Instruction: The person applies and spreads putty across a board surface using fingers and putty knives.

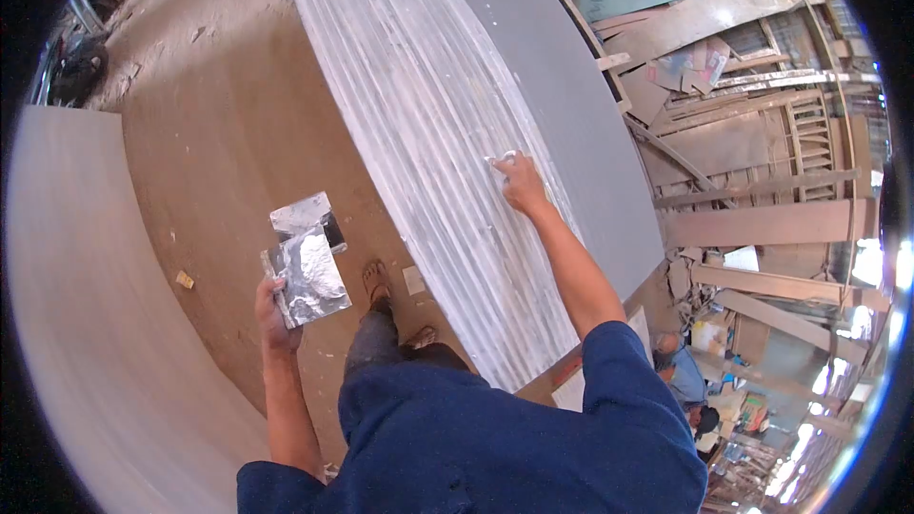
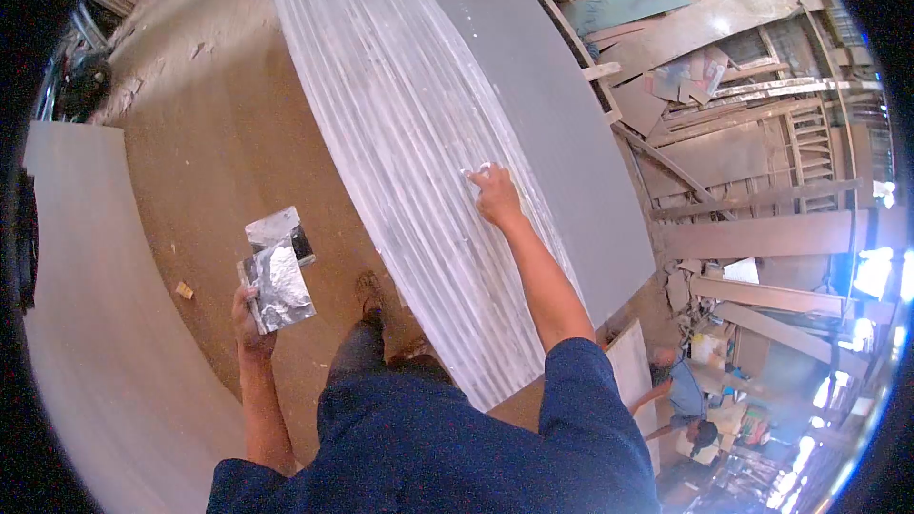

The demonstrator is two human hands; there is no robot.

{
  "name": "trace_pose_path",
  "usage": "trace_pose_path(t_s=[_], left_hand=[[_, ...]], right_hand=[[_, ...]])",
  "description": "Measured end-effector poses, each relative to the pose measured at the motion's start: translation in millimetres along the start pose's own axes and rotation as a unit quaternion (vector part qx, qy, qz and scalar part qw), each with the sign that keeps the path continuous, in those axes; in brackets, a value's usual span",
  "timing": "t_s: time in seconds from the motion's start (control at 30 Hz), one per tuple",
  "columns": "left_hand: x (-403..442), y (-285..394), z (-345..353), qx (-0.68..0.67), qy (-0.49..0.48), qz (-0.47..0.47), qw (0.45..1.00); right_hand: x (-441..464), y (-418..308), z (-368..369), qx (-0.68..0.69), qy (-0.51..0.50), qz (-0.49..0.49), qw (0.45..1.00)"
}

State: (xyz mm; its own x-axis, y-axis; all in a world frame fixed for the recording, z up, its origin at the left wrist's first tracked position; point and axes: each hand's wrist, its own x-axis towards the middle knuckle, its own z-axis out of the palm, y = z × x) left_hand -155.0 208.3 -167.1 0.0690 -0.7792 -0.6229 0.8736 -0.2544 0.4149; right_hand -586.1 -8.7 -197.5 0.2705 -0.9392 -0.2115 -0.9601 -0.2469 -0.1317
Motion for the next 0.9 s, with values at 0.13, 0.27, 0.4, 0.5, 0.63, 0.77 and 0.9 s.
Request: trace_pose_path(t_s=[0.13,0.27,0.4,0.5,0.63,0.77,0.9], left_hand=[[-16.4,-9.2,-9.4,-0.024,-0.012,-0.017,0.999],[-42.1,-22.8,8.6,-0.024,-0.022,0.016,0.999],[-55.6,-36.9,8.6,-0.042,-0.070,0.021,0.996],[-86.2,-50.5,18.8,-0.021,-0.071,0.045,0.996],[-125.0,-75.2,10.6,-0.058,-0.085,0.047,0.994],[-153.5,-105.0,6.2,-0.076,-0.083,0.064,0.992],[-175.6,-119.9,37.1,-0.081,-0.102,0.077,0.988]], right_hand=[[-5.1,0.5,4.9,-0.018,0.004,-0.001,1.000],[-28.3,13.0,-0.2,-0.079,-0.012,-0.025,0.996],[-61.4,27.5,-2.0,-0.082,-0.059,-0.032,0.994],[-108.9,46.4,-4.7,-0.085,-0.036,-0.053,0.994],[-204.2,64.0,-6.9,-0.075,-0.050,-0.037,0.995],[-296.3,5.6,-24.8,0.231,0.057,0.018,0.971],[-347.4,-134.7,-110.5,0.479,-0.065,-0.050,0.874]])
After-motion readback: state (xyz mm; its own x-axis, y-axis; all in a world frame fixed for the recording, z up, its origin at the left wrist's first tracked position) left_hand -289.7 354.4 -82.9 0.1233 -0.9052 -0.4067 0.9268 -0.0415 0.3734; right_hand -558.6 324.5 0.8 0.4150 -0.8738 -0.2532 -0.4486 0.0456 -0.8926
